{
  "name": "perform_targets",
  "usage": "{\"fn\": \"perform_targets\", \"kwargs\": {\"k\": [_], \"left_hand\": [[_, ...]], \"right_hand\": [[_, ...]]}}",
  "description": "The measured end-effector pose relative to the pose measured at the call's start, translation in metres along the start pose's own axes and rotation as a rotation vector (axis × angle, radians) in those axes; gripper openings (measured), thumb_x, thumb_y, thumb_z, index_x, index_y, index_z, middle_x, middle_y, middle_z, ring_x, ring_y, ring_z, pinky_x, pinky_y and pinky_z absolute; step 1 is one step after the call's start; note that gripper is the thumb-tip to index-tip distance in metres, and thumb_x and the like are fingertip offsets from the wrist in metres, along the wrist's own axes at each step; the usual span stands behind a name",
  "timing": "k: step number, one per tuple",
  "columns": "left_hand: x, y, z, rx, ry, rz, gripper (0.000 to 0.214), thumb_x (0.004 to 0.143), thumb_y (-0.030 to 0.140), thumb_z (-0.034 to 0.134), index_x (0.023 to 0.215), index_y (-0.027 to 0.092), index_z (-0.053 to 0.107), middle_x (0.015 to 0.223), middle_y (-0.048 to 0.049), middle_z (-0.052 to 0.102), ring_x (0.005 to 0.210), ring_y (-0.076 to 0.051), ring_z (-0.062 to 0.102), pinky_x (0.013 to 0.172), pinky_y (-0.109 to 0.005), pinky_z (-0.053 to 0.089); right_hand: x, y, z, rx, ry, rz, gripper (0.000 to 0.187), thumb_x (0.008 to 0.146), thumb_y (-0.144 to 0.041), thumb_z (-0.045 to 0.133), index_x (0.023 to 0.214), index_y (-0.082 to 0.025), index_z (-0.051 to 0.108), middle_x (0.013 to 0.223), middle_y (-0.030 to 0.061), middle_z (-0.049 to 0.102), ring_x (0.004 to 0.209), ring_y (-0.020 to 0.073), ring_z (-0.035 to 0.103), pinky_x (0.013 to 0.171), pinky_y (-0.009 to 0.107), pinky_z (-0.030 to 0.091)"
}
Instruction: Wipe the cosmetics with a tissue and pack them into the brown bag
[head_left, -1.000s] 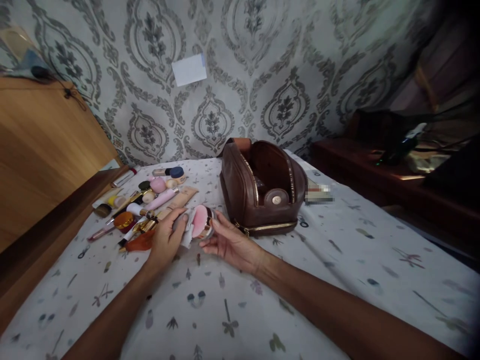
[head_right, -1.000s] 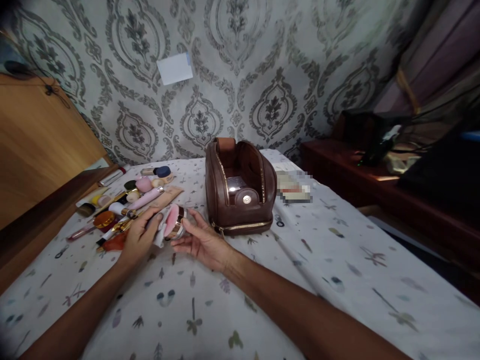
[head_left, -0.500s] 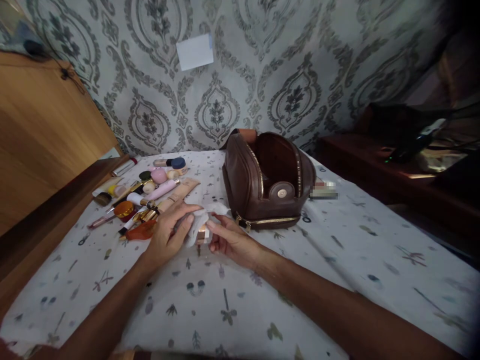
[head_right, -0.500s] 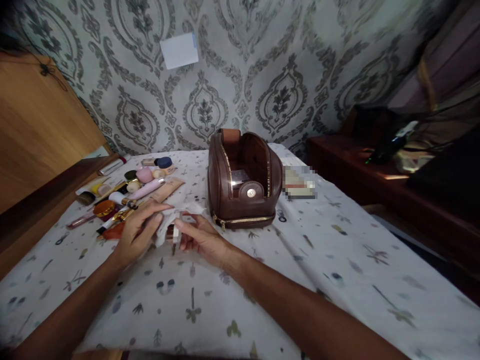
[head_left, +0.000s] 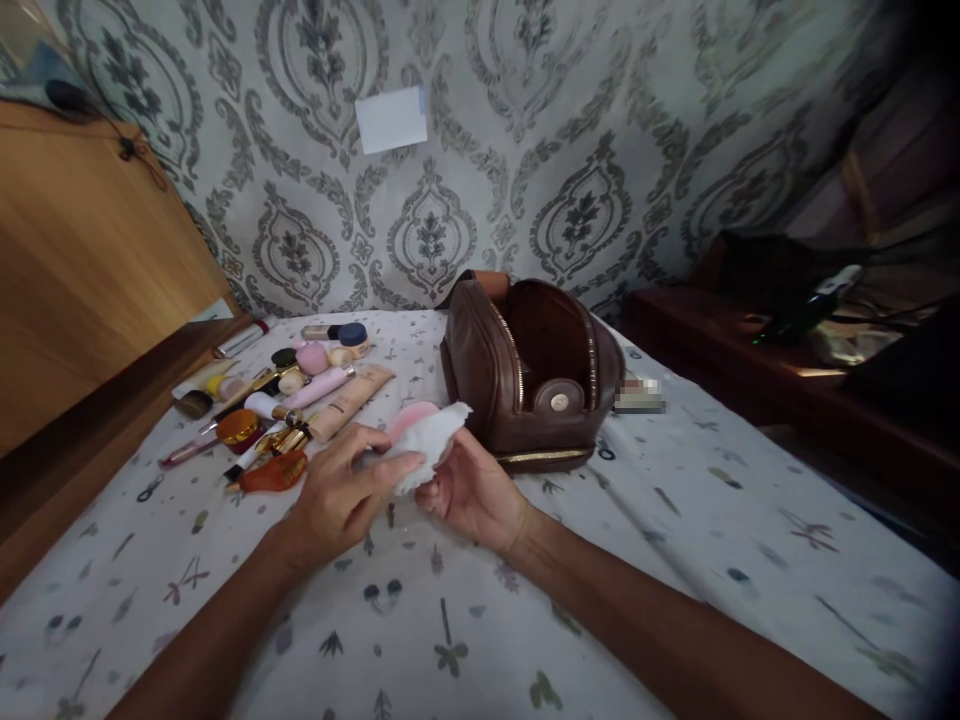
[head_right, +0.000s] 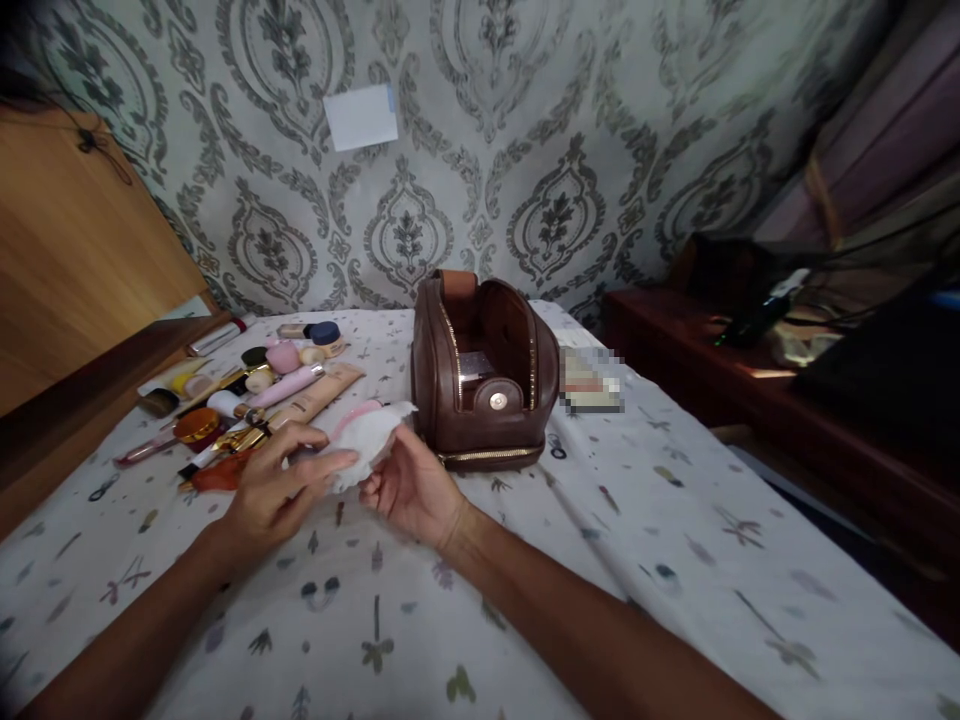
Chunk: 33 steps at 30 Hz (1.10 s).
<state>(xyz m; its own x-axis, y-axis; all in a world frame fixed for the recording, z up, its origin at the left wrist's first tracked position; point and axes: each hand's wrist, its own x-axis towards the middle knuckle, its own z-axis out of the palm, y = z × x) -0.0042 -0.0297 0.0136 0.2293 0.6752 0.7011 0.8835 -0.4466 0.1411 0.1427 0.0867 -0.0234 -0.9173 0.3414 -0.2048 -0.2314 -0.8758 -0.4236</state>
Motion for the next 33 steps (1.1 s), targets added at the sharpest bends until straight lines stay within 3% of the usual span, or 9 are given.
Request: {"fn": "perform_targets", "kwargs": {"k": [5,10,15,19,23,26,33], "left_hand": [[-0.002,-0.002,0.003,0.033,0.024,-0.091,0.037,0.090,0.007,0.053,0.123,0.023,0.058,0.099,-0.0053,0.055,0.092,-0.018,0.056,0.080,-0.030,0.047],[-0.003,-0.005,0.005,-0.006,0.029,-0.254,0.031,0.095,0.013,0.045,0.123,0.021,0.054,0.104,-0.0064,0.062,0.099,-0.019,0.059,0.088,-0.032,0.046],[-0.002,-0.007,0.007,-0.069,0.024,-0.397,0.028,0.097,0.020,0.043,0.122,0.020,0.054,0.114,-0.0074,0.064,0.108,-0.020,0.058,0.094,-0.033,0.044],[-0.003,-0.011,0.008,-0.154,0.062,-0.505,0.028,0.097,0.025,0.044,0.121,0.019,0.057,0.118,-0.0076,0.065,0.112,-0.021,0.058,0.096,-0.034,0.043],[-0.003,-0.012,0.007,-0.222,0.101,-0.587,0.029,0.097,0.029,0.046,0.121,0.020,0.059,0.121,-0.0071,0.064,0.114,-0.022,0.057,0.099,-0.035,0.041],[0.000,-0.011,0.005,-0.231,0.082,-0.567,0.029,0.097,0.029,0.045,0.120,0.020,0.060,0.121,-0.0075,0.065,0.116,-0.022,0.057,0.100,-0.035,0.041],[0.002,-0.005,0.001,-0.180,0.044,-0.488,0.026,0.095,0.029,0.048,0.113,0.020,0.064,0.104,-0.0063,0.068,0.097,-0.021,0.062,0.088,-0.034,0.047]], "right_hand": [[-0.003,-0.005,0.002,0.027,-0.050,0.062,0.046,0.083,-0.064,0.060,0.084,-0.018,0.061,0.062,-0.0012,0.064,0.046,0.0097,0.052,0.047,0.020,0.040],[-0.005,-0.008,0.003,-0.044,-0.079,0.097,0.053,0.084,-0.067,0.055,0.094,-0.015,0.063,0.073,0.0080,0.071,0.056,0.0143,0.062,0.047,0.020,0.041],[-0.006,-0.008,0.003,-0.134,-0.109,0.077,0.053,0.079,-0.062,0.062,0.104,-0.015,0.063,0.082,0.0096,0.073,0.068,0.0182,0.070,0.053,0.020,0.048],[-0.006,-0.005,0.005,-0.232,-0.116,-0.013,0.051,0.072,-0.056,0.074,0.106,-0.019,0.063,0.088,0.0054,0.072,0.070,0.0177,0.070,0.054,0.021,0.048],[-0.006,-0.001,0.005,-0.439,-0.037,-0.215,0.052,0.071,-0.045,0.080,0.115,-0.023,0.063,0.092,0.0023,0.069,0.074,0.0157,0.066,0.058,0.022,0.048],[-0.005,0.001,0.003,-0.575,0.068,-0.350,0.057,0.068,-0.036,0.084,0.118,-0.027,0.060,0.096,0.0011,0.066,0.081,0.0156,0.064,0.065,0.024,0.049],[0.003,0.001,-0.002,-0.722,0.205,-0.488,0.066,0.058,-0.033,0.089,0.116,-0.023,0.058,0.113,0.0056,0.066,0.105,0.0226,0.062,0.093,0.037,0.048]]}}
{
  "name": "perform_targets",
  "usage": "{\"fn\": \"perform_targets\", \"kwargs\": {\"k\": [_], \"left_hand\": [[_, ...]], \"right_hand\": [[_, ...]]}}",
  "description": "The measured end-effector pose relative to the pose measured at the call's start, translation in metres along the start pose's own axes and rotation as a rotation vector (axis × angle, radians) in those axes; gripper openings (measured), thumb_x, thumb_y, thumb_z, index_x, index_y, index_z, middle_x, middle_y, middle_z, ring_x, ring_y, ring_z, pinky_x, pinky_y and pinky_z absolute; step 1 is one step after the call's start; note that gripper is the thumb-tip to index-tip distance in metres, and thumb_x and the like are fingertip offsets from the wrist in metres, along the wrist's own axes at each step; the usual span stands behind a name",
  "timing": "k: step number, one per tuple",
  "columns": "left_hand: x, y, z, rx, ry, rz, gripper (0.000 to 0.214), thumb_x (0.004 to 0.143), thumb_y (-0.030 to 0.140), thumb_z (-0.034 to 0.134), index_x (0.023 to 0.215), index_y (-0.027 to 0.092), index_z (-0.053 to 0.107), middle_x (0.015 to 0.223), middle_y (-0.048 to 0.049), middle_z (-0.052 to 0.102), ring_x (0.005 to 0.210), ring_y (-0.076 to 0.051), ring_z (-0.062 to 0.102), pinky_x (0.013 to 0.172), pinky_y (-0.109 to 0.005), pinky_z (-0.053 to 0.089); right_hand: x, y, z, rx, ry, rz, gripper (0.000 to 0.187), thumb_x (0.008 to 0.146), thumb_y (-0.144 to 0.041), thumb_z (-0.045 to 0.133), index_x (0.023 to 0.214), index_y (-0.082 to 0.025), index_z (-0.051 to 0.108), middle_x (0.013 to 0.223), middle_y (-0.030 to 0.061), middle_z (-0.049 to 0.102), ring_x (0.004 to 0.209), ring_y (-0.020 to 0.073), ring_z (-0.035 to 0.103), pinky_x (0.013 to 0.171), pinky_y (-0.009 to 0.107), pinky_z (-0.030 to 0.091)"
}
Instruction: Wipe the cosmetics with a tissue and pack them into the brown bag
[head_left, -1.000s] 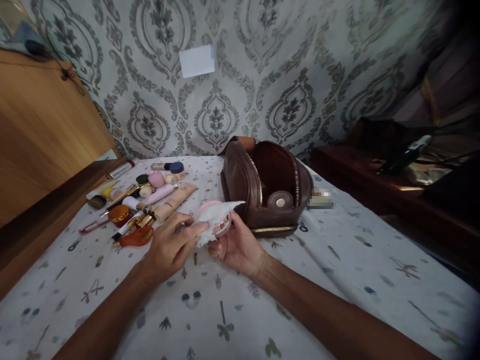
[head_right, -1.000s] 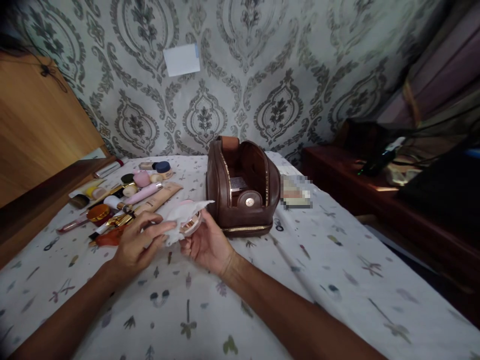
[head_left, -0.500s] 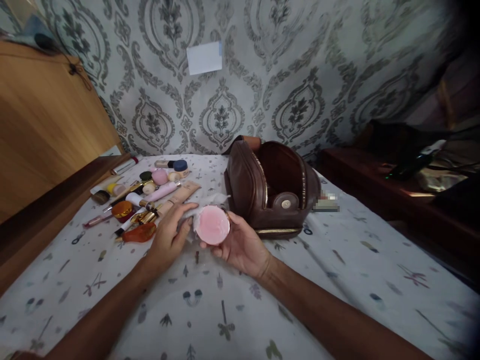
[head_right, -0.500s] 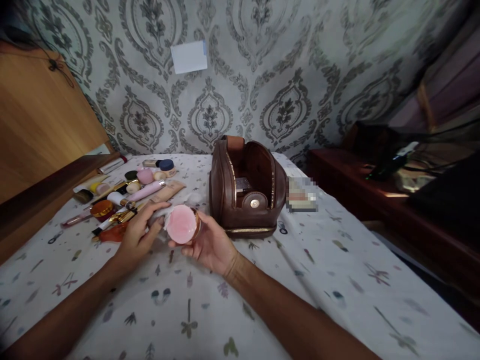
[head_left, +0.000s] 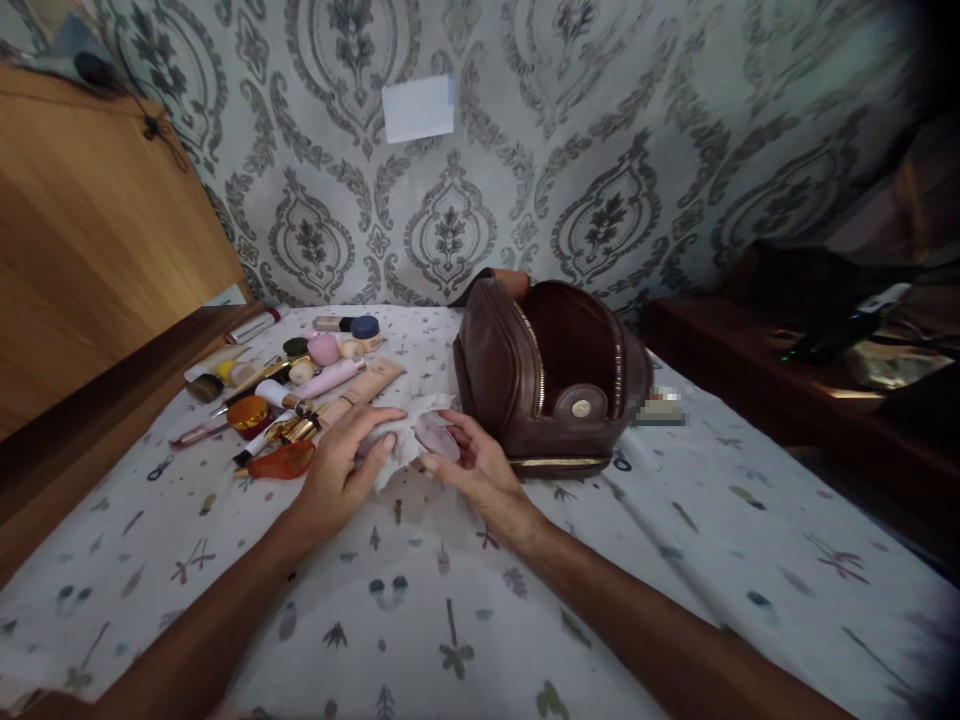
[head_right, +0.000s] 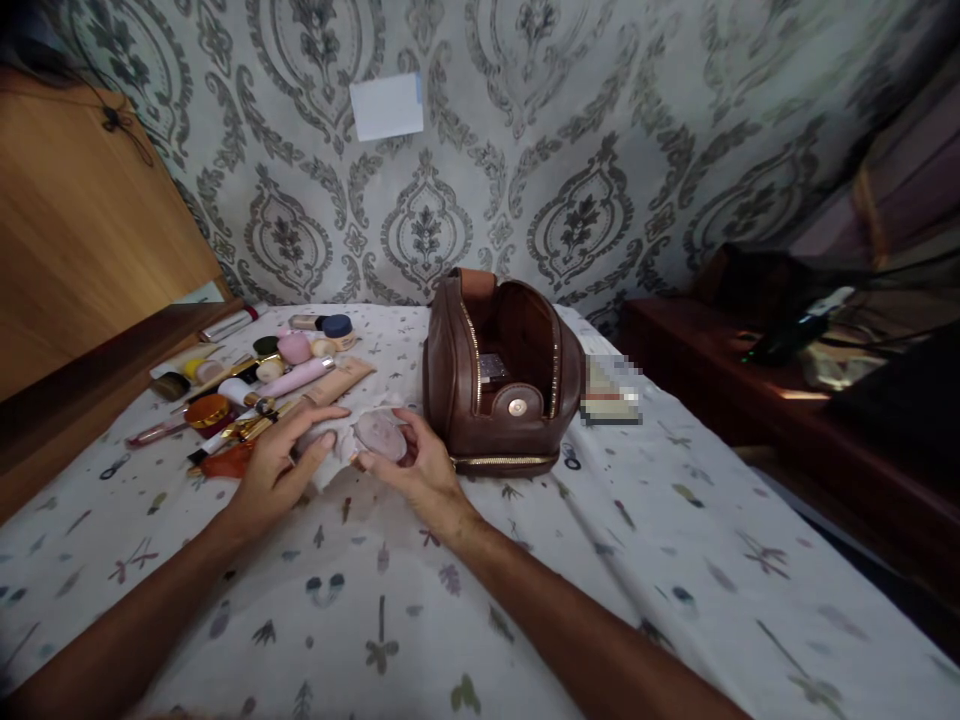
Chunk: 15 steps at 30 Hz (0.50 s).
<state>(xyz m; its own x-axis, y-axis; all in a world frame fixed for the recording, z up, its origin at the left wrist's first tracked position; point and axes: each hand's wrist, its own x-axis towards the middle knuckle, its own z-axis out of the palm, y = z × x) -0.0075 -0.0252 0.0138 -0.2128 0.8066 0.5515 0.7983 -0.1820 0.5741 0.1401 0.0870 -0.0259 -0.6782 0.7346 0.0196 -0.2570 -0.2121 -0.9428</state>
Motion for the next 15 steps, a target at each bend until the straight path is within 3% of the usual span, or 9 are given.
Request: {"fn": "perform_targets", "kwargs": {"k": [5,10,15], "left_hand": [[-0.001,0.001,0.002,0.043,-0.027,0.045,0.023,0.093,0.027,0.052,0.110,0.021,0.065,0.098,-0.0050,0.067,0.093,-0.020,0.062,0.084,-0.032,0.047],[0.003,-0.005,0.000,-0.042,-0.002,-0.086,0.025,0.095,0.030,0.048,0.110,0.020,0.065,0.107,-0.0055,0.069,0.102,-0.021,0.062,0.091,-0.033,0.046],[0.007,-0.009,0.001,-0.188,-0.046,-0.245,0.029,0.094,0.035,0.047,0.107,0.020,0.067,0.100,-0.0038,0.071,0.098,-0.022,0.064,0.080,-0.030,0.051]], "right_hand": [[0.002,0.004,-0.002,-0.112,0.006,-0.051,0.069,0.051,-0.028,0.091,0.113,-0.021,0.062,0.111,0.0056,0.068,0.104,0.0247,0.062,0.101,0.041,0.044],[-0.006,0.000,0.001,-0.029,-0.110,-0.001,0.065,0.057,-0.033,0.089,0.115,-0.021,0.061,0.109,0.0046,0.068,0.104,0.0230,0.063,0.097,0.038,0.047],[-0.010,-0.006,0.004,0.140,-0.105,0.015,0.083,0.059,-0.029,0.089,0.131,-0.028,0.048,0.112,0.0036,0.065,0.105,0.0217,0.064,0.092,0.036,0.051]]}}
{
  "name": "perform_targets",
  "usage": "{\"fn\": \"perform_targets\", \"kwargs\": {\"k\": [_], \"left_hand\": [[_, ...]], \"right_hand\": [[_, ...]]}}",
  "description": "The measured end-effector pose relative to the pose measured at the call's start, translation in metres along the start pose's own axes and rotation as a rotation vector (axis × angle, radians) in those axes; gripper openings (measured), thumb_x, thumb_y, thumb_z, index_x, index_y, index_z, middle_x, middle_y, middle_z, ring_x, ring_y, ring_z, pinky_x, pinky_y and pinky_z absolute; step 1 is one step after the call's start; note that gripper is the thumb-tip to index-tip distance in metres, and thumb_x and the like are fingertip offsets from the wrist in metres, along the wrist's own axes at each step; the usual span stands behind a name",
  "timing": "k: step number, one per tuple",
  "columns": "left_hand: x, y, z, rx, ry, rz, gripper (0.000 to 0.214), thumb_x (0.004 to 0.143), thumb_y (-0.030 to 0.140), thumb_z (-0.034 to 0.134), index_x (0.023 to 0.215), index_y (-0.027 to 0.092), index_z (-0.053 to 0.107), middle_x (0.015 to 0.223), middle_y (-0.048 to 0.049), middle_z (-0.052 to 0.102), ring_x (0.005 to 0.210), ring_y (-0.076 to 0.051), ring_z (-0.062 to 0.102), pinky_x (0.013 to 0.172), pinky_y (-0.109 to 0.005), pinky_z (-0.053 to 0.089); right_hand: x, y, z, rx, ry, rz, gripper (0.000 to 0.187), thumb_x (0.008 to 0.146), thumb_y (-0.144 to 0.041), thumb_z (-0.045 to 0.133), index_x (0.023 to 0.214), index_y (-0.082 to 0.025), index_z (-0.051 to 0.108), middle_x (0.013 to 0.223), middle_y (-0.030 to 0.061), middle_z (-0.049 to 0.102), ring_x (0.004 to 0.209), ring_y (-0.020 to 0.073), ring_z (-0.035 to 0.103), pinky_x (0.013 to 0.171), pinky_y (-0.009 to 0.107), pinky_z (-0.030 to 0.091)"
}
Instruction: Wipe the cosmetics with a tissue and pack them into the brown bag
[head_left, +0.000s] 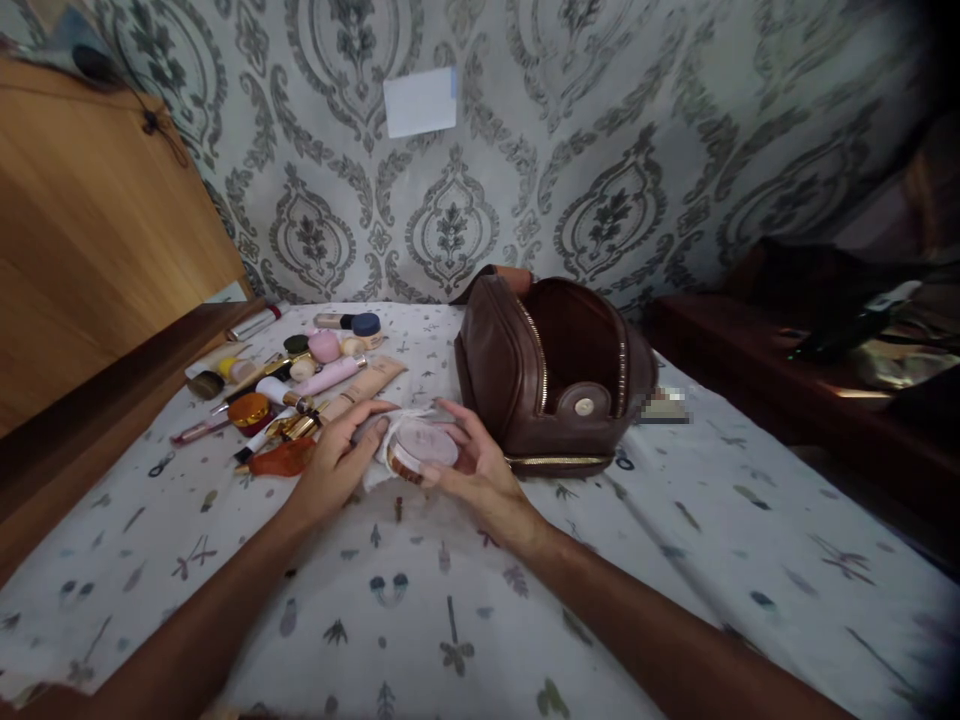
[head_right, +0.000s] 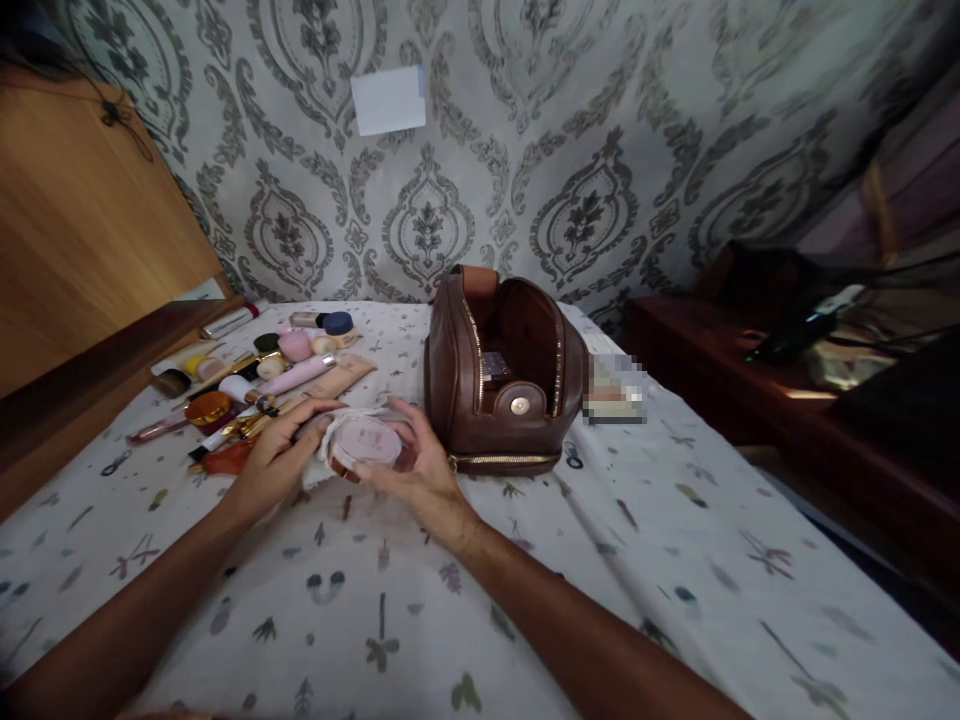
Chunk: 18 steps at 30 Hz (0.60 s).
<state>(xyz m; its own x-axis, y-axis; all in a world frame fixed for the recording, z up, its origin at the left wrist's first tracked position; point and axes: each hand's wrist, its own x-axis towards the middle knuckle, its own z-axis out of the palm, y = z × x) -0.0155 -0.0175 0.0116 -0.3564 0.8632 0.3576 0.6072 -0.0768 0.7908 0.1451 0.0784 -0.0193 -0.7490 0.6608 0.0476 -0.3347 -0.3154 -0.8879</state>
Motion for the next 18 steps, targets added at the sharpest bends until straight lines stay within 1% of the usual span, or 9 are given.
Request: {"fn": "perform_targets", "kwargs": {"k": [2,3,5,7,9,11,14,16,18], "left_hand": [[0.000,-0.001,0.001,-0.053,-0.033,-0.021,0.030,0.095,0.036,0.047,0.109,0.020,0.067,0.102,-0.0040,0.071,0.097,-0.021,0.064,0.080,-0.030,0.052],[0.000,-0.001,0.001,-0.075,-0.043,-0.029,0.030,0.095,0.036,0.047,0.110,0.020,0.067,0.104,-0.0041,0.071,0.097,-0.021,0.064,0.081,-0.030,0.052],[0.001,-0.003,0.002,-0.106,-0.050,-0.037,0.029,0.094,0.036,0.048,0.111,0.020,0.066,0.107,-0.0043,0.071,0.097,-0.021,0.063,0.083,-0.031,0.052],[0.002,-0.005,0.002,-0.125,-0.046,-0.042,0.028,0.093,0.036,0.049,0.109,0.020,0.066,0.106,-0.0044,0.071,0.098,-0.021,0.064,0.085,-0.031,0.051],[0.002,-0.007,0.003,-0.143,-0.038,-0.051,0.027,0.093,0.036,0.050,0.107,0.020,0.067,0.105,-0.0046,0.071,0.098,-0.021,0.064,0.088,-0.032,0.051],[0.002,-0.009,0.004,-0.170,-0.036,-0.059,0.026,0.093,0.036,0.049,0.105,0.020,0.066,0.104,-0.0047,0.071,0.098,-0.021,0.064,0.088,-0.033,0.051],[0.003,-0.010,0.005,-0.206,-0.052,-0.049,0.023,0.092,0.035,0.050,0.100,0.020,0.066,0.099,-0.0042,0.072,0.095,-0.021,0.065,0.086,-0.033,0.052],[0.003,-0.011,0.005,-0.226,-0.062,-0.042,0.023,0.091,0.035,0.051,0.099,0.019,0.066,0.099,-0.0044,0.073,0.096,-0.021,0.066,0.087,-0.033,0.052],[0.003,-0.012,0.005,-0.245,-0.062,-0.053,0.024,0.091,0.036,0.052,0.101,0.019,0.066,0.101,-0.0052,0.073,0.097,-0.022,0.066,0.089,-0.033,0.051]], "right_hand": [[0.001,0.000,0.000,0.062,0.050,0.013,0.088,0.056,-0.028,0.090,0.132,-0.029,0.046,0.113,0.0038,0.066,0.105,0.0215,0.064,0.092,0.036,0.052],[0.002,0.000,-0.001,0.082,0.075,0.018,0.088,0.054,-0.028,0.091,0.130,-0.029,0.047,0.113,0.0041,0.067,0.105,0.0215,0.064,0.093,0.036,0.051],[0.004,0.001,-0.001,0.088,0.101,0.016,0.080,0.051,-0.028,0.093,0.121,-0.026,0.054,0.112,0.0047,0.068,0.107,0.0219,0.064,0.099,0.037,0.049],[0.004,0.002,-0.001,0.061,0.079,0.008,0.070,0.049,-0.028,0.093,0.111,-0.023,0.061,0.112,0.0055,0.070,0.108,0.0231,0.064,0.101,0.038,0.047],[0.004,0.002,0.000,0.026,0.032,0.001,0.066,0.050,-0.027,0.093,0.109,-0.021,0.064,0.113,0.0060,0.070,0.109,0.0244,0.064,0.103,0.040,0.046],[0.003,0.002,0.001,0.005,0.000,0.003,0.069,0.050,-0.027,0.093,0.112,-0.021,0.063,0.117,0.0060,0.070,0.112,0.0255,0.063,0.106,0.042,0.044],[0.003,0.001,0.000,-0.013,0.009,0.039,0.079,0.050,-0.027,0.093,0.121,-0.023,0.059,0.124,0.0067,0.067,0.119,0.0266,0.060,0.111,0.043,0.040],[0.003,0.001,-0.001,-0.027,0.026,0.050,0.087,0.050,-0.026,0.093,0.127,-0.024,0.053,0.130,0.0074,0.064,0.123,0.0267,0.057,0.111,0.043,0.040],[0.003,0.001,-0.002,-0.036,0.030,0.029,0.095,0.051,-0.025,0.093,0.133,-0.028,0.045,0.131,0.0072,0.062,0.123,0.0262,0.057,0.109,0.043,0.042]]}}
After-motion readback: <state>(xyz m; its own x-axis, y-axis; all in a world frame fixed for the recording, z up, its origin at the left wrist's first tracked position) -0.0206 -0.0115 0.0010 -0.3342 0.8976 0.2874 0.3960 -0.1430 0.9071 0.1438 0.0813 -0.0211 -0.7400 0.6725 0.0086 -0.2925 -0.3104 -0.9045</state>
